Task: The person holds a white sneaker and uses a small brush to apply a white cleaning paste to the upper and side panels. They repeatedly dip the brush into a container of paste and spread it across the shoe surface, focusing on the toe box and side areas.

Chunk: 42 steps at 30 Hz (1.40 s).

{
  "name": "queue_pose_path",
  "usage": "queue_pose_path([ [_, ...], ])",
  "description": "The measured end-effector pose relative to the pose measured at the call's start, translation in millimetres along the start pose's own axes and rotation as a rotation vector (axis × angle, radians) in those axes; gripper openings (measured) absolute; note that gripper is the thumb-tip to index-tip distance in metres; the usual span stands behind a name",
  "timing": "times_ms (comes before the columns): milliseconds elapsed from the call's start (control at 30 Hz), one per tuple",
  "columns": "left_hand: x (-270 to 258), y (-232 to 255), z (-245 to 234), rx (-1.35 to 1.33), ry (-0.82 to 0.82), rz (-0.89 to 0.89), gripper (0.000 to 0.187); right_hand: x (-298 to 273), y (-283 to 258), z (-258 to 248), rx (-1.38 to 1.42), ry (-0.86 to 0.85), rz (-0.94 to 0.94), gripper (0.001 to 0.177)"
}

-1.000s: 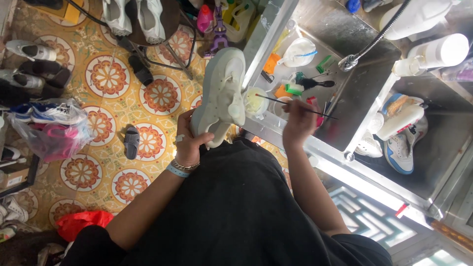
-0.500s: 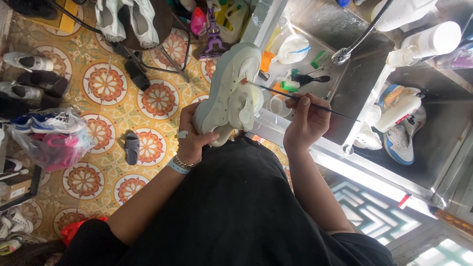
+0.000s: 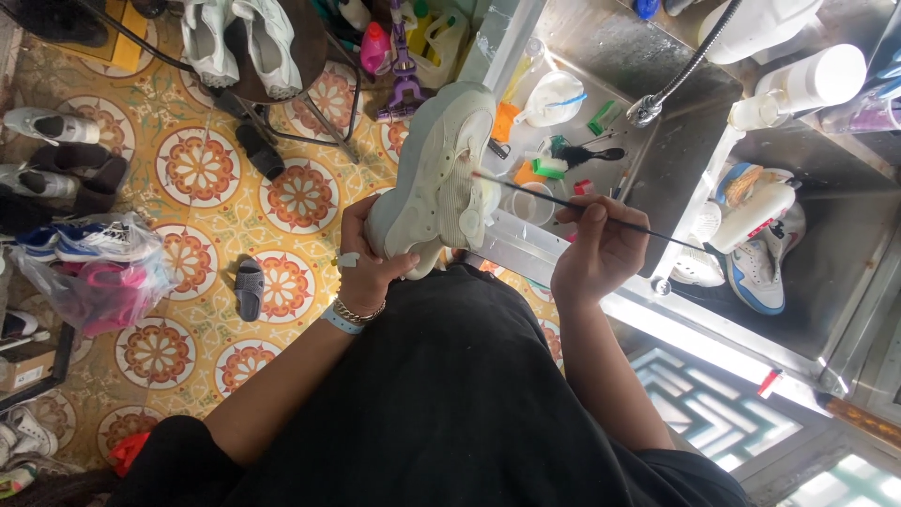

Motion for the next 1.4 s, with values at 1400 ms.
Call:
queue_pose_path([
  [1400,-15.2,29.1,9.7,0.510,0.408,-0.261,0.115,-51.5,127.9,10.9,-0.429,-0.177,0.084,0.008],
])
Point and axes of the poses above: each hand's wrist, its own x-axis towards the middle knuckle, its own z-axis out of the palm, y = z × x, the point moved 4 cm from there along x, towards the middle knuckle, and after that the axes turned 8 degrees about y, right-handed, at the moved point
